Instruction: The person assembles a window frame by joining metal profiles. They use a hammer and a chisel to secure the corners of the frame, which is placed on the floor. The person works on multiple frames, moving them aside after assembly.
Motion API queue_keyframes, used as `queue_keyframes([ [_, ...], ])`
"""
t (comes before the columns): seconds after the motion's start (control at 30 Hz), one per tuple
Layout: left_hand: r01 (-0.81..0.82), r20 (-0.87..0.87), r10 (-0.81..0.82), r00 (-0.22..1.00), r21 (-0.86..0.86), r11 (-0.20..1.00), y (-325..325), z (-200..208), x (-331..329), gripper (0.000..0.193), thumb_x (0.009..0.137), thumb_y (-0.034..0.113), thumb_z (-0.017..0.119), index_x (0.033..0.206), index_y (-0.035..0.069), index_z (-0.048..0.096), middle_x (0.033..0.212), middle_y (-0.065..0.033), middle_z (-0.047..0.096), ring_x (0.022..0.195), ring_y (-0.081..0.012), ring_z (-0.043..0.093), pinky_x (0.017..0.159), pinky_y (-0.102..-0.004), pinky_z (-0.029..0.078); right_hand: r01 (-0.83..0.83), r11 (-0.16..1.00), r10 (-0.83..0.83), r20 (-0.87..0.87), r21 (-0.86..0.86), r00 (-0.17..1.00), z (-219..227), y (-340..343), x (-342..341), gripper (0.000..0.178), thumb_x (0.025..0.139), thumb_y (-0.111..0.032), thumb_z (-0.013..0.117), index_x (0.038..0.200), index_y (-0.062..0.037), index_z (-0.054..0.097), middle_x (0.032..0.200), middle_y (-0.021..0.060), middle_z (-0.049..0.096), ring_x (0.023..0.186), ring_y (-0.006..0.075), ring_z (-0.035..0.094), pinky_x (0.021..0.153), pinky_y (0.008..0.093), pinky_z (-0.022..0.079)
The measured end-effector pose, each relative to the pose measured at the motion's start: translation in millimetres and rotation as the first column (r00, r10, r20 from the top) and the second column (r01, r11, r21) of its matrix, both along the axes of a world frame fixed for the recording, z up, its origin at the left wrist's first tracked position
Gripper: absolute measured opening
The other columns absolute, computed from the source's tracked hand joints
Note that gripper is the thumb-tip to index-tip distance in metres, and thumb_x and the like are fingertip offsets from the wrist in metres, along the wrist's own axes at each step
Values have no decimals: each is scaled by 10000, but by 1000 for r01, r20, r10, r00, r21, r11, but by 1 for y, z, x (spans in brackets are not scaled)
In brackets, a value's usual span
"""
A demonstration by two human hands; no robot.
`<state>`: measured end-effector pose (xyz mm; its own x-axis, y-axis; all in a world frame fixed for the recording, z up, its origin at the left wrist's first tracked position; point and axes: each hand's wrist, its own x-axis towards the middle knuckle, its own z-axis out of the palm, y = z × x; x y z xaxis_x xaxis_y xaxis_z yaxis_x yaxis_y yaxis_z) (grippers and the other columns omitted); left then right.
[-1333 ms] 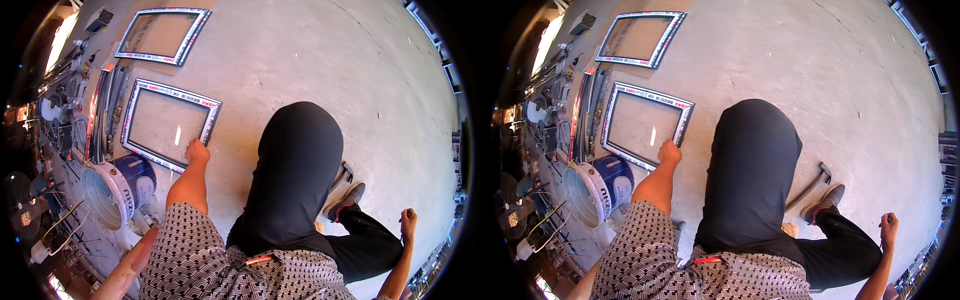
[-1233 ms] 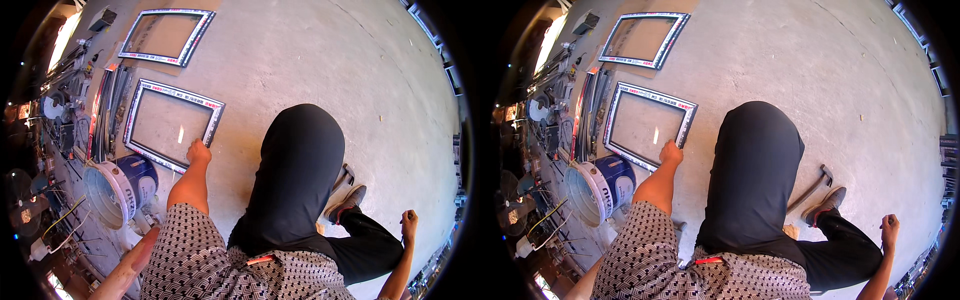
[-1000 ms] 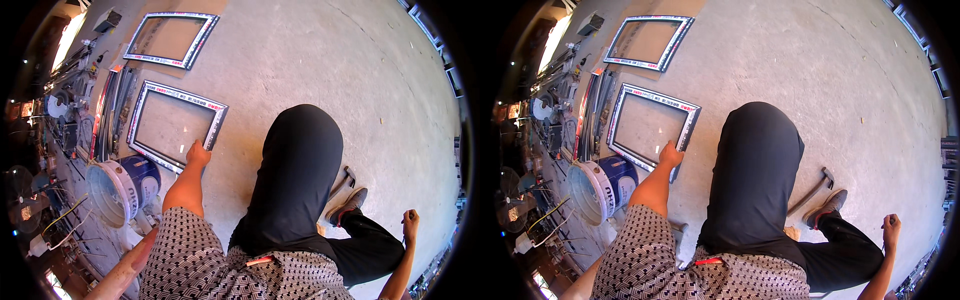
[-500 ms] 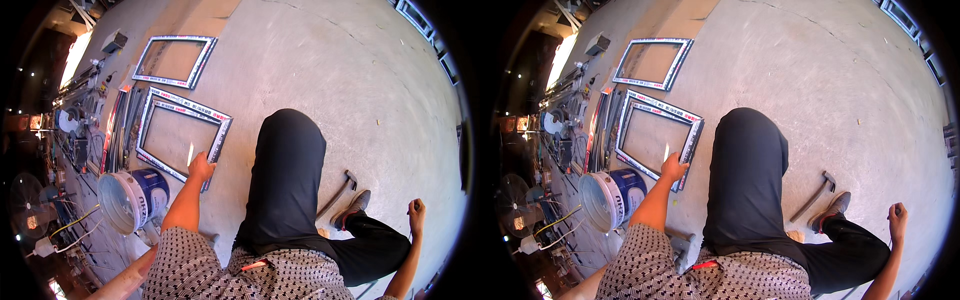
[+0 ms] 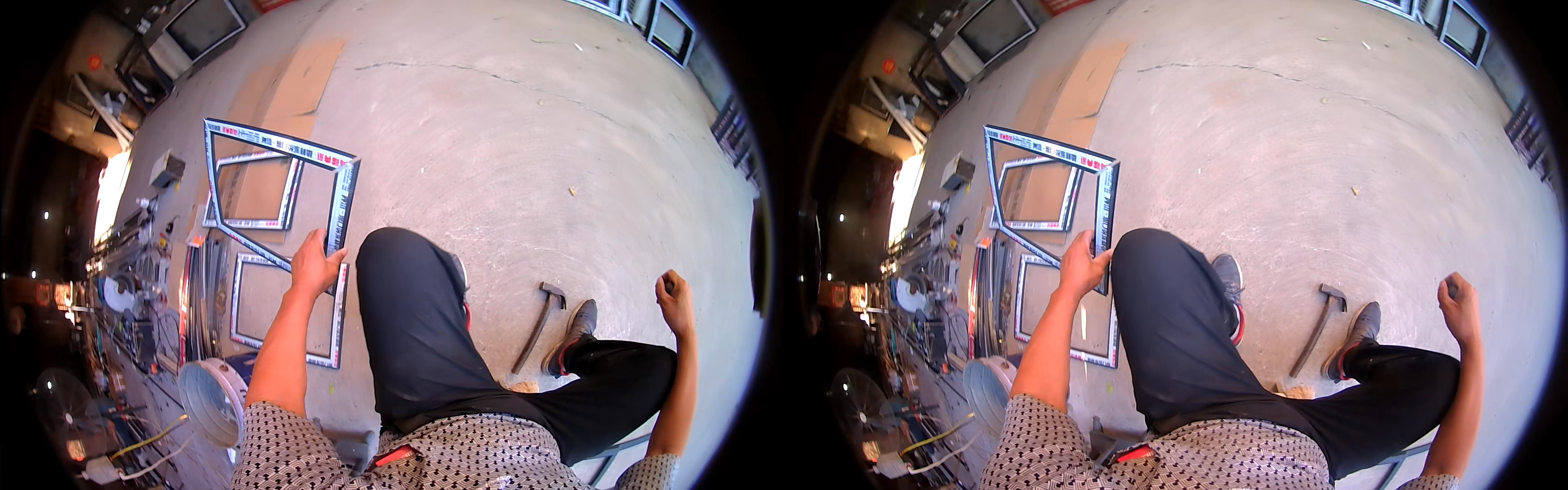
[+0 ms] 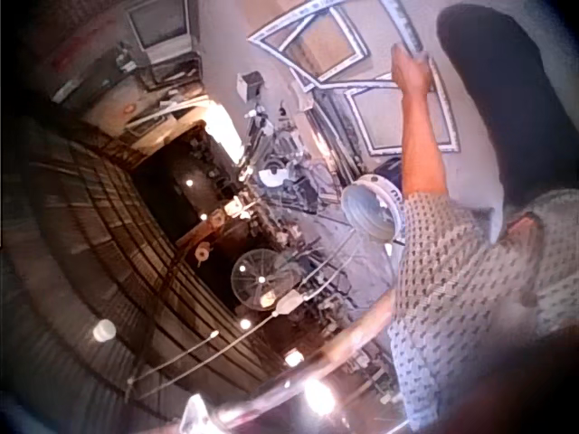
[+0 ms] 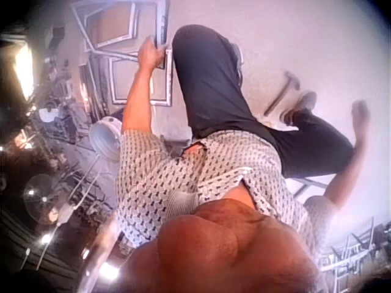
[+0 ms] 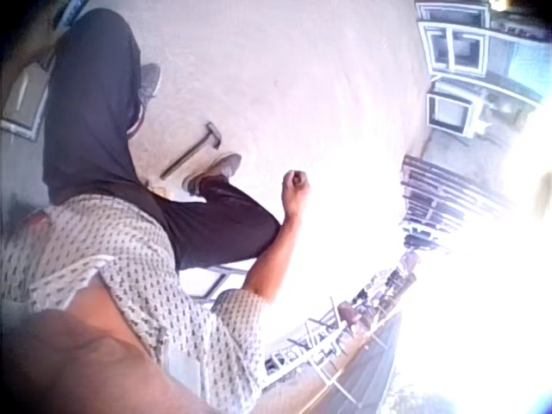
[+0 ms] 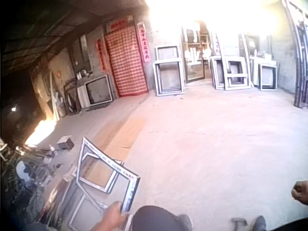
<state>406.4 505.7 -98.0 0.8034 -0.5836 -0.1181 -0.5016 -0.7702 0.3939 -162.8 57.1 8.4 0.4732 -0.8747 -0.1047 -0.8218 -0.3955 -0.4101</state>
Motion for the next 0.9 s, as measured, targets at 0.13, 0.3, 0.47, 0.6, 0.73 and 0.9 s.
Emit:
queue_keyframes([
  [0.13, 96, 25, -95, 995, -46, 994, -60, 33, 8, 383, 894, 267, 809, 1129, 39, 611, 1089, -165, 680, 1040, -397, 670, 876, -475, 528, -7, 998, 7, -5, -68, 1000, 8, 5, -4, 205, 988, -132, 638, 877, 37, 603, 648, 108, 537, 610, 137, 472, 575, 354, 439],
  [0.3, 252, 61, -245, 968, -167, 953, -130, 62, 0, 386, 888, 258, 815, 1132, 43, 606, 1058, -165, 681, 994, -402, 676, 847, -480, 528, -7, 995, 16, 85, -99, 996, 18, 13, -1, 198, 980, -145, 655, 898, 33, 619, 662, 152, 558, 610, 170, 509, 599, 369, 467],
  [0.47, 443, 135, -423, 896, -249, 861, -191, 98, -25, 362, 860, 211, 833, 1112, 44, 635, 1032, -170, 674, 965, -398, 680, 818, -467, 537, 42, 995, -25, 191, -86, 981, 38, 23, 25, 185, 985, -159, 663, 935, 19, 649, 709, 165, 614, 633, 182, 549, 624, 371, 493],
  [0.6, 599, 187, -570, 800, -287, 747, -230, 106, -50, 383, 845, 206, 839, 1134, 57, 637, 1029, -162, 669, 964, -409, 676, 804, -465, 542, 12, 996, 19, 334, -89, 942, 43, 28, 52, 184, 993, -168, 673, 964, 14, 674, 740, 151, 660, 655, 161, 570, 639, 357, 509],
  [0.73, 682, 193, -666, 720, -371, 630, -260, 112, -93, 389, 847, 209, 837, 1152, 79, 633, 1032, -147, 668, 953, -398, 682, 783, -458, 548, -93, 995, 96, 426, -28, 900, 59, 46, 92, 192, 997, -204, 695, 1020, -13, 702, 830, 147, 724, 732, 218, 686, 707, 347, 554],
  [0.9, 730, 146, -755, 639, -422, 537, -279, 105, -163, 424, 827, 124, 851, 1185, 41, 639, 1044, -139, 691, 966, -306, 735, 823, -389, 606, -316, 935, 353, 470, -159, 809, 51, 69, 125, 495, 936, -360, 770, 1278, -29, 635, 1055, 182, 681, 898, 325, 706, 777, 424, 582],
])
